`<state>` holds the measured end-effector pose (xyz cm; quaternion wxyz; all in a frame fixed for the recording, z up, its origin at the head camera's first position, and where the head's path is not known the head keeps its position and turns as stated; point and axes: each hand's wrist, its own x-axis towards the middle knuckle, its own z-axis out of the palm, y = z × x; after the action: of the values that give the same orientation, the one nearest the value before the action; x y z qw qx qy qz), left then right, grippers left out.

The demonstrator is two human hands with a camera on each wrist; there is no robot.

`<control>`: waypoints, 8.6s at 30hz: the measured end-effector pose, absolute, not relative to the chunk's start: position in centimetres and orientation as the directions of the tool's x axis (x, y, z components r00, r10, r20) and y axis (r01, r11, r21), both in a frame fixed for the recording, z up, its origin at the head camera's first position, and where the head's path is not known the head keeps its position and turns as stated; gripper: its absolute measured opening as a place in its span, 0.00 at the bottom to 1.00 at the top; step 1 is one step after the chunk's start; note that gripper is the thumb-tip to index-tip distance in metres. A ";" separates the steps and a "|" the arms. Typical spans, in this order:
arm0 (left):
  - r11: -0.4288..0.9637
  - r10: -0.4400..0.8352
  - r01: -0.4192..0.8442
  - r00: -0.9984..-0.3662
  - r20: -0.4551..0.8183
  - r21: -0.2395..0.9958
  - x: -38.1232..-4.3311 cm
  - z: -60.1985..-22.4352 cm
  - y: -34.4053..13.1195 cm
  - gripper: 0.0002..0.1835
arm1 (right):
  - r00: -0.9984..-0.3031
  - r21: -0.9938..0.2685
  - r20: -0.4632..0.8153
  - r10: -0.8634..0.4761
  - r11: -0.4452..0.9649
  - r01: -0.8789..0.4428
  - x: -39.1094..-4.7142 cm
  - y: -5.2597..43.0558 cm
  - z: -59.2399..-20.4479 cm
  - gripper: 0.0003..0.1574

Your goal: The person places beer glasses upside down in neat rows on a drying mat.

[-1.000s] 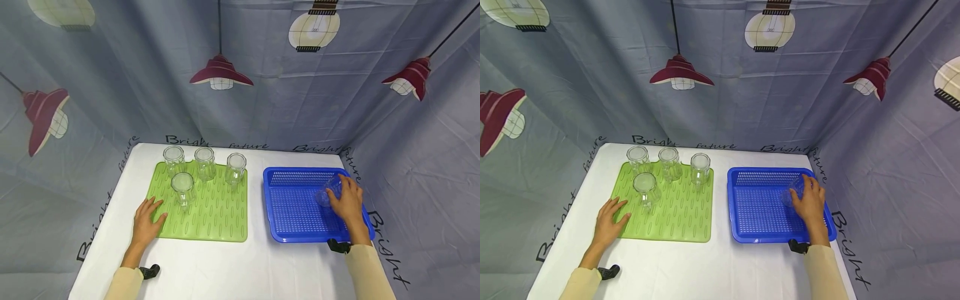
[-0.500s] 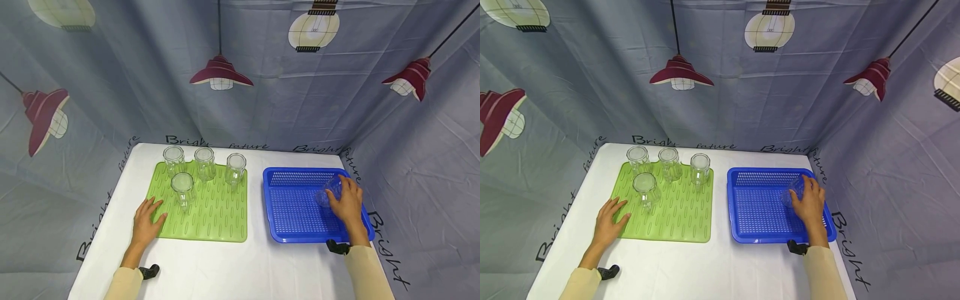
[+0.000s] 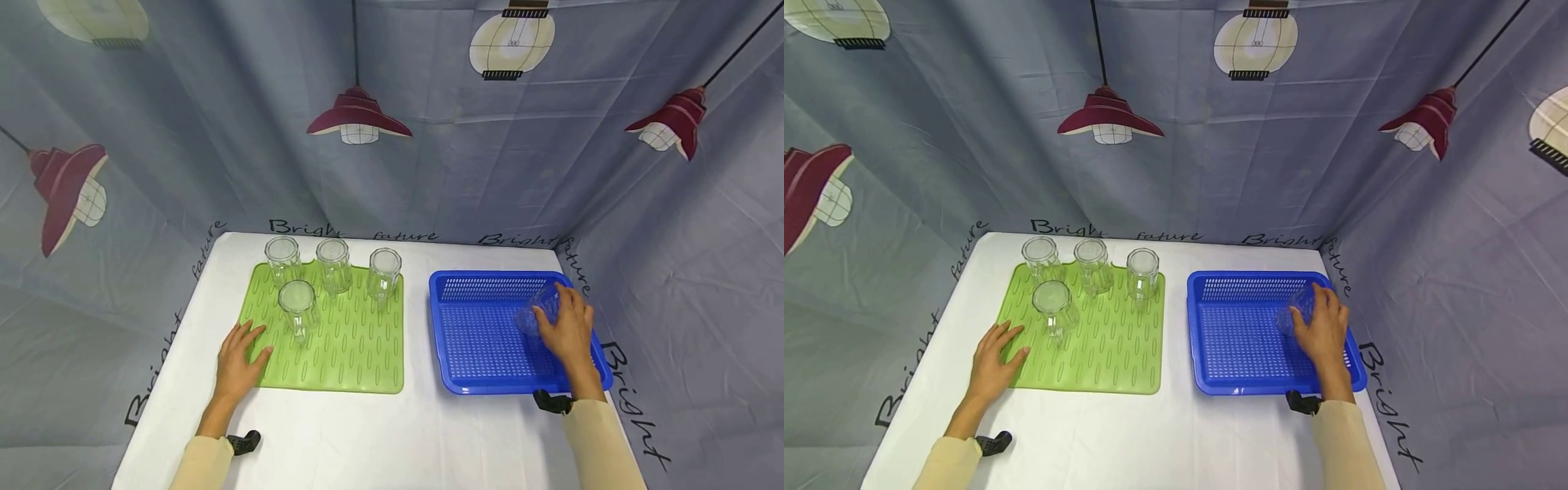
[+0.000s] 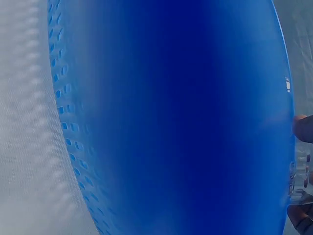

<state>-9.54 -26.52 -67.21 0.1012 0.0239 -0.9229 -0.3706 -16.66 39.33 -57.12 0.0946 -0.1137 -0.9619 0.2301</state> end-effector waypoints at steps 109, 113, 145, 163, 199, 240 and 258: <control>0.330 0.084 0.213 -0.977 0.196 0.920 -7.7 -63.7 -16.2 0.25 | -0.894 -0.457 0.445 -0.054 0.845 -0.279 -15.0 27.8 -49.6 0.51; 0.302 0.096 0.213 -0.977 0.193 0.929 -7.8 -63.4 -15.9 0.26 | -0.882 -0.455 0.464 -0.082 0.832 -0.316 -15.2 27.2 -49.5 0.51; 0.262 0.126 0.240 -0.969 0.213 0.935 -8.8 -62.8 -14.2 0.28 | -0.813 -0.422 0.531 -0.238 0.758 -0.497 -15.8 21.9 -49.0 0.52; 0.232 0.167 0.272 -0.957 0.237 0.934 -9.8 -62.5 -12.9 0.30 | -0.818 -0.438 0.510 -0.266 0.737 -0.514 -15.6 19.3 -49.4 0.52; 0.178 0.235 0.354 -0.921 0.310 0.918 -11.5 -61.2 -8.6 0.39 | -0.760 -0.386 0.495 -0.420 0.678 -0.626 -14.4 13.7 -49.7 0.52; 0.302 0.227 0.247 -0.957 0.182 0.921 -11.1 -61.2 -8.0 0.49 | -0.759 -0.460 0.495 -0.423 0.613 -0.642 -13.5 13.3 -50.2 0.50; 0.298 0.213 0.254 -0.957 0.196 0.920 -11.3 -60.3 -8.6 0.48 | -0.846 -0.610 0.388 -0.365 0.587 -0.533 -13.9 15.8 -51.3 0.47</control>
<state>-11.32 -8.61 -60.34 0.0182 -0.1450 -0.8053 -0.5745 -13.93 15.81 -51.33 0.1114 0.2538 -0.8838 0.3769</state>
